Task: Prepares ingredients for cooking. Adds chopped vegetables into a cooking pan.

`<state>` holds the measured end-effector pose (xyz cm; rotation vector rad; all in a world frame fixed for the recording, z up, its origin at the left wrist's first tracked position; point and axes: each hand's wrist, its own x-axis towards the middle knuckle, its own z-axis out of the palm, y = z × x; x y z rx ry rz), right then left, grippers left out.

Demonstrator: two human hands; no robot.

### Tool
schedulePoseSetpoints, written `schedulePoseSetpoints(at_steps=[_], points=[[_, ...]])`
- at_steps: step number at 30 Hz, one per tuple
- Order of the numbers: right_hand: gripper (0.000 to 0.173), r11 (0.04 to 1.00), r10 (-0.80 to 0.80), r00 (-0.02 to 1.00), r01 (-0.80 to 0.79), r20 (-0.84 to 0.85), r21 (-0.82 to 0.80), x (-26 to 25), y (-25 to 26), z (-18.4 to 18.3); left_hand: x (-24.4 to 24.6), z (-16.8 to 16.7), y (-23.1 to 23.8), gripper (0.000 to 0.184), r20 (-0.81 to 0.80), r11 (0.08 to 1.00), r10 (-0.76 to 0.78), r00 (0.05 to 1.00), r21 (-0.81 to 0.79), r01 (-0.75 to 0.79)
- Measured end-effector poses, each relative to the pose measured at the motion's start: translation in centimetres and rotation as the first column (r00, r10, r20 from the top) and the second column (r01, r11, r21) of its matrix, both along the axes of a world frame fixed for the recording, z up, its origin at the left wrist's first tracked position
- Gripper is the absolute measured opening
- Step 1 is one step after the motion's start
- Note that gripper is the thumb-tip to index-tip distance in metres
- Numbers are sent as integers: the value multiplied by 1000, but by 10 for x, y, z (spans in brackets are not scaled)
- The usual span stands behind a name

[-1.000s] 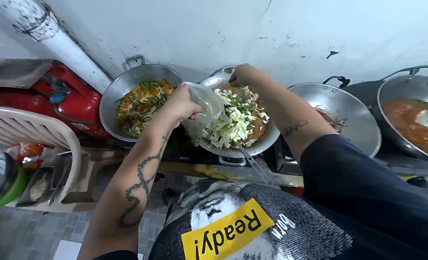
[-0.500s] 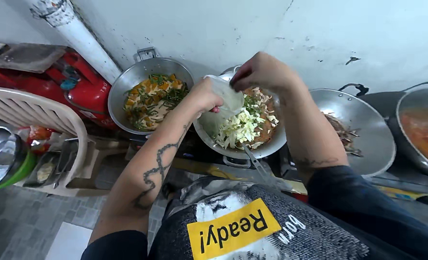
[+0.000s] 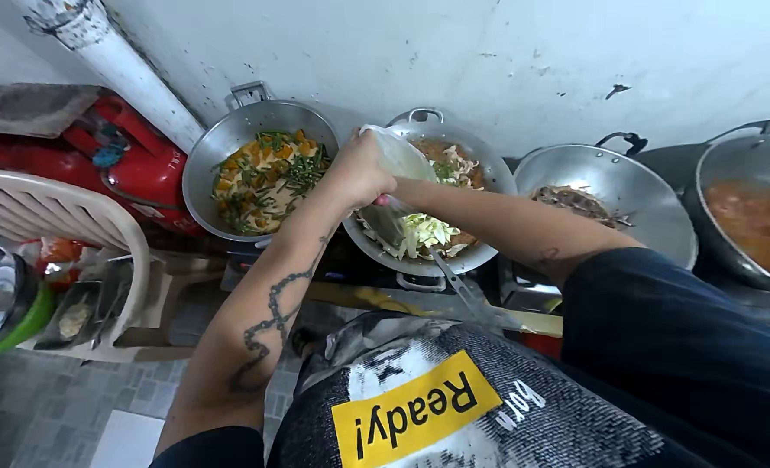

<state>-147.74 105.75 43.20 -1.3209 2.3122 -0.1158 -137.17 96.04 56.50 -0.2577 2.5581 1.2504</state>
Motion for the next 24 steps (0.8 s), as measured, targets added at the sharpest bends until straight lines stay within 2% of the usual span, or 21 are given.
schedulePoseSetpoints(at_steps=[2,5,7,9,11,14,17,21,24], points=[[37,1000,-16,1000,16,7,11,1,4,9,1,0,0,81,7,1000,-5,1000,-11,5],[36,968,-229,955,244,186,-60,19,15,42,1,1,2,82,6,1000,-7,1000,-14,7],[38,957,-277,941,288,193,-31,24,15,49,2,1,4,83,2,999,-25,1000,-32,26],[38,964,-255,959,262,126,-37,14,14,36,2,3,6,84,8,998,-38,999,-41,38],[36,985,-174,984,173,38,19,6,14,39,2,3,7,85,8,999,-31,999,-41,31],[24,995,-93,994,91,56,42,-2,11,61,0,1,6,86,-7,997,-29,1000,-71,28],[14,995,-101,992,100,71,19,-1,11,87,-7,-3,6,81,16,996,-22,1000,-82,23],[10,991,-73,993,62,-89,-120,11,30,127,-13,-13,-6,77,19,1000,21,1000,-14,-21],[13,920,-261,965,242,-25,-307,-4,61,140,-7,-11,-21,77,43,997,73,996,-14,-72]])
